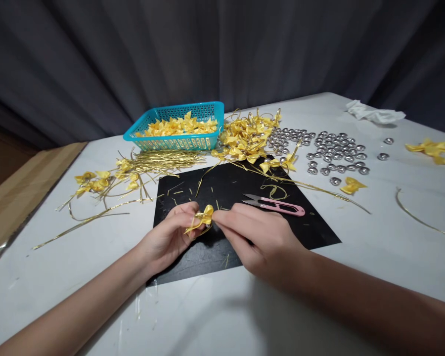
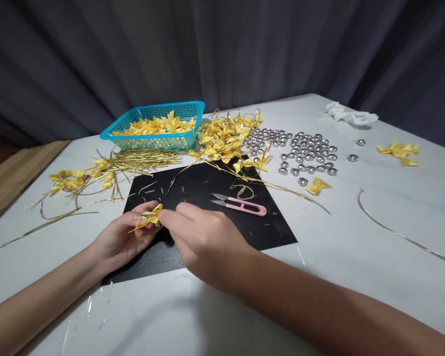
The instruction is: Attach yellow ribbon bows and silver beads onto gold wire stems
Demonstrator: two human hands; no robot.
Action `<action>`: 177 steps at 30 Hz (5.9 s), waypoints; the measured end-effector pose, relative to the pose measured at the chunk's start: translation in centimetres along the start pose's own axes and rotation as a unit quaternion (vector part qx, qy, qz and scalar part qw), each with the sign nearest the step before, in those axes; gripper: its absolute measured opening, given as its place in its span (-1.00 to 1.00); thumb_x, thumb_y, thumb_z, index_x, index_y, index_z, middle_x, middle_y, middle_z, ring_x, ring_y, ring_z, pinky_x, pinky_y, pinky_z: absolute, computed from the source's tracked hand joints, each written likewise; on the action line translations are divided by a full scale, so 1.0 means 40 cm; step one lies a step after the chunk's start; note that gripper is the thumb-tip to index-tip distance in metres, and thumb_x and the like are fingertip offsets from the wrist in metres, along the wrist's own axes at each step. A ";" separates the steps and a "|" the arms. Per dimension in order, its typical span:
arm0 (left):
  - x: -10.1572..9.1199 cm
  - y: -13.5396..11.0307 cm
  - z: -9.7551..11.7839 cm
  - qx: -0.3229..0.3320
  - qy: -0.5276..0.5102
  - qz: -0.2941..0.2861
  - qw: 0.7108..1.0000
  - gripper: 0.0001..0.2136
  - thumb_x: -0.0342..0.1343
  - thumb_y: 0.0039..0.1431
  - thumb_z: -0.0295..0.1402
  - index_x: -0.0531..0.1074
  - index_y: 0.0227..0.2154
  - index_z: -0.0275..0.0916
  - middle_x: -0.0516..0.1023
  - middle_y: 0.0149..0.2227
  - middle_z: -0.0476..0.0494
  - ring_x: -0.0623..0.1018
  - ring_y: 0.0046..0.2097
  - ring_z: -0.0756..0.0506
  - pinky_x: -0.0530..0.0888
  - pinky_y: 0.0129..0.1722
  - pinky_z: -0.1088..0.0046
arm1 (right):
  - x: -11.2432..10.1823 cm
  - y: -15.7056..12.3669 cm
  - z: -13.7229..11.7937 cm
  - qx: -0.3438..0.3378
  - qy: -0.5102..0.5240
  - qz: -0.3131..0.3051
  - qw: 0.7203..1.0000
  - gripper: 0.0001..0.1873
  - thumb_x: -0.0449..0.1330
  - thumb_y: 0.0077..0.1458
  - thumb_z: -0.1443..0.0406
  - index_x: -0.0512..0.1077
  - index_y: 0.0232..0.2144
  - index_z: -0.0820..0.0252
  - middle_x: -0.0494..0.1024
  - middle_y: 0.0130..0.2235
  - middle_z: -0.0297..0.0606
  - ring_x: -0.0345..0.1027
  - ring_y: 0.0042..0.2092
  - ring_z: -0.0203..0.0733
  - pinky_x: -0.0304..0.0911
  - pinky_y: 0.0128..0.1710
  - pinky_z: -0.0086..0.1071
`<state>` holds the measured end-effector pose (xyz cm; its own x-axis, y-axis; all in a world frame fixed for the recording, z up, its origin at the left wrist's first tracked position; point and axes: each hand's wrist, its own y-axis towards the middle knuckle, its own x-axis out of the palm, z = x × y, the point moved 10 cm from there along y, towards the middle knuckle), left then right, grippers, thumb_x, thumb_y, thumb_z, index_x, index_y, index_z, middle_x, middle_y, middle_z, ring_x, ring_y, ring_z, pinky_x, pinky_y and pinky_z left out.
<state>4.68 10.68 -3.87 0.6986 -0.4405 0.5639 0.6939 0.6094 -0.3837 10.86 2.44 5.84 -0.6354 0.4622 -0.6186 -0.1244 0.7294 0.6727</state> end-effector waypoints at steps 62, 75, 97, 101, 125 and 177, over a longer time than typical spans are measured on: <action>0.048 -0.076 0.108 0.082 0.273 0.052 0.957 -0.79 0.21 -0.17 -0.50 0.31 -0.76 -0.26 0.36 -0.72 0.08 0.29 -0.63 0.12 0.20 -0.68 0.72 | 0.006 -0.027 0.011 0.102 -0.009 0.043 0.994 -0.81 0.02 0.18 0.41 0.44 -0.35 0.21 0.55 -0.47 -0.38 0.35 -0.55 -0.41 0.16 -0.52 -0.56; 0.046 -0.067 0.086 0.056 0.254 0.045 0.964 -0.81 0.22 -0.19 -0.51 0.33 -0.75 -0.27 0.41 -0.72 0.06 0.33 -0.63 0.13 0.26 -0.63 0.73 | 0.011 -0.030 0.017 0.123 0.014 0.041 0.991 -0.79 -0.01 0.21 0.39 0.40 -0.38 0.22 0.49 -0.58 -0.43 0.37 -0.56 -0.43 0.18 -0.50 -0.58; 0.021 -0.040 0.076 0.041 0.165 0.051 0.984 -0.77 0.20 -0.11 -0.56 0.30 -0.73 -0.29 0.43 -0.70 0.08 0.40 -0.60 0.14 0.30 -0.63 0.78 | 0.023 -0.034 0.053 0.159 0.121 0.047 0.979 -0.86 0.06 0.10 0.46 0.38 -0.46 0.30 0.43 -0.58 -0.36 0.32 -0.56 -0.42 0.20 -0.52 -0.58; 0.022 -0.039 0.074 0.039 0.164 0.050 0.984 -0.78 0.19 -0.12 -0.57 0.30 -0.74 -0.29 0.43 -0.71 0.10 0.39 -0.61 0.15 0.28 -0.64 0.79 | 0.025 -0.035 0.051 0.162 0.120 0.042 0.979 -0.86 0.06 0.11 0.45 0.38 -0.45 0.30 0.43 -0.57 -0.35 0.33 -0.55 -0.42 0.19 -0.52 -0.58; -0.006 -0.018 0.043 0.075 0.296 0.047 0.951 -0.83 0.25 -0.17 -0.51 0.35 -0.68 -0.29 0.46 -0.67 0.10 0.37 -0.58 0.14 0.29 -0.54 0.72 | 0.015 0.002 0.089 0.160 0.161 0.000 0.974 -0.92 0.12 0.08 0.44 0.38 -0.44 0.24 0.40 -0.35 -0.33 0.19 -0.44 -0.43 0.13 -0.48 -0.52; -0.022 -0.010 0.042 0.113 0.299 0.067 0.945 -0.79 0.30 -0.19 -0.49 0.33 -0.68 -0.29 0.47 -0.65 0.06 0.41 -0.57 0.11 0.33 -0.55 0.68 | -0.217 0.037 0.121 0.181 0.204 0.232 0.934 -0.88 0.03 0.19 0.44 0.32 -0.35 0.17 0.30 -0.38 -0.43 0.08 -0.53 -0.54 -0.02 -0.64 -0.52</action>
<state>3.50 11.92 -2.98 0.7981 -0.6023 -0.0185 0.5848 0.7815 -0.2174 19.86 1.97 10.24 -0.8039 0.5934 -0.0394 0.4543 0.6556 0.6031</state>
